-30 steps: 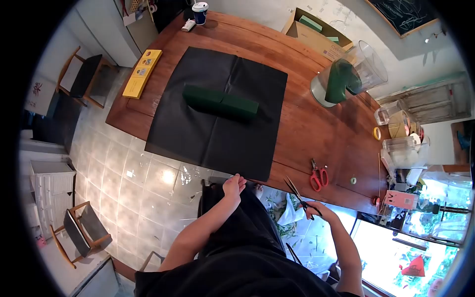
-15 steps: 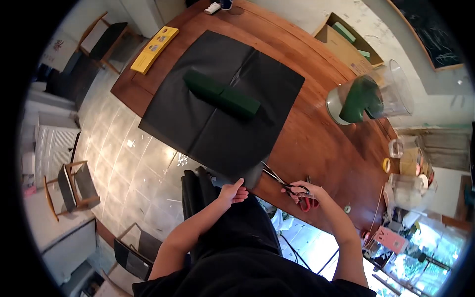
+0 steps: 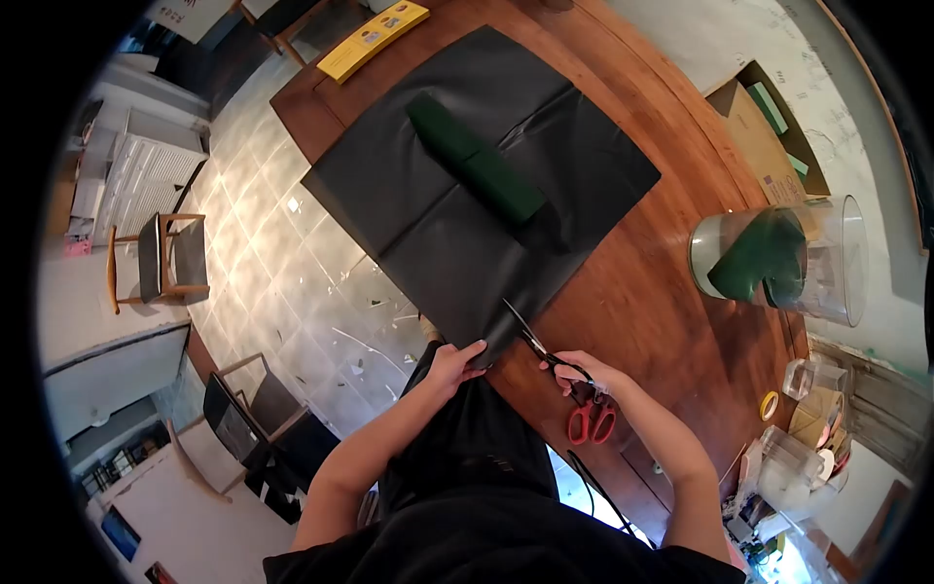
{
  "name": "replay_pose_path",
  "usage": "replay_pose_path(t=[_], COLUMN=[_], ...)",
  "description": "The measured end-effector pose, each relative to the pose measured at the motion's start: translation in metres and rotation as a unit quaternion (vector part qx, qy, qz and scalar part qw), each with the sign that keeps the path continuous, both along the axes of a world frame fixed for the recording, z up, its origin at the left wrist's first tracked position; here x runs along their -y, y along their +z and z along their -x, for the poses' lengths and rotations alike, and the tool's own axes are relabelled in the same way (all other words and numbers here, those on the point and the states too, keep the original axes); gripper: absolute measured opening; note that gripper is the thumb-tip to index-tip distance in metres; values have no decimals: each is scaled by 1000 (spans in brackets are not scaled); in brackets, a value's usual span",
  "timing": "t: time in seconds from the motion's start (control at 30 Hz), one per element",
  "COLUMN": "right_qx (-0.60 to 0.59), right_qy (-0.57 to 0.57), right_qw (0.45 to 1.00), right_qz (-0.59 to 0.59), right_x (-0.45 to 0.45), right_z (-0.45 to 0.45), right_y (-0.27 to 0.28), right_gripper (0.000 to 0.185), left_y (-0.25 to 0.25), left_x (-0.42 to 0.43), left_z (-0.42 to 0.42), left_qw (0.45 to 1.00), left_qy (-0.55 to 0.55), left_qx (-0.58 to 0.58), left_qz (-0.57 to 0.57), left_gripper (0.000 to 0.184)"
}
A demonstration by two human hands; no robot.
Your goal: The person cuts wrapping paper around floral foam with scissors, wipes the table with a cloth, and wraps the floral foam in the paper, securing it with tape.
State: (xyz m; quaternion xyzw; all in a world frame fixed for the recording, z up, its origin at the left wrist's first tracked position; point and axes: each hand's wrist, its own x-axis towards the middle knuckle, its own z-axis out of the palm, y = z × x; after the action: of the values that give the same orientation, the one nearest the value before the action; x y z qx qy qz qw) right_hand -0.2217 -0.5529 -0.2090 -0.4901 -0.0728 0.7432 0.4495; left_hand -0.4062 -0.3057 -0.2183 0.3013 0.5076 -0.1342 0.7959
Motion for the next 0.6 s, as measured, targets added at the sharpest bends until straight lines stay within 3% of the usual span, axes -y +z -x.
replay_pose_path(t=[0.27, 0.6], right_qx=[28, 64], right_qy=[-1, 9], right_qw=[1000, 998], right_qz=[3, 2], right_x=[2, -14], right_z=[-5, -8], right_y=[-16, -14], right_gripper=[33, 34], left_y=[0, 4], left_x=[5, 11], left_z=[-17, -14], left_qw=[999, 999], left_qy=[-22, -9], left_qx=[-26, -30], left_qz=[-10, 9], left_gripper=[25, 25])
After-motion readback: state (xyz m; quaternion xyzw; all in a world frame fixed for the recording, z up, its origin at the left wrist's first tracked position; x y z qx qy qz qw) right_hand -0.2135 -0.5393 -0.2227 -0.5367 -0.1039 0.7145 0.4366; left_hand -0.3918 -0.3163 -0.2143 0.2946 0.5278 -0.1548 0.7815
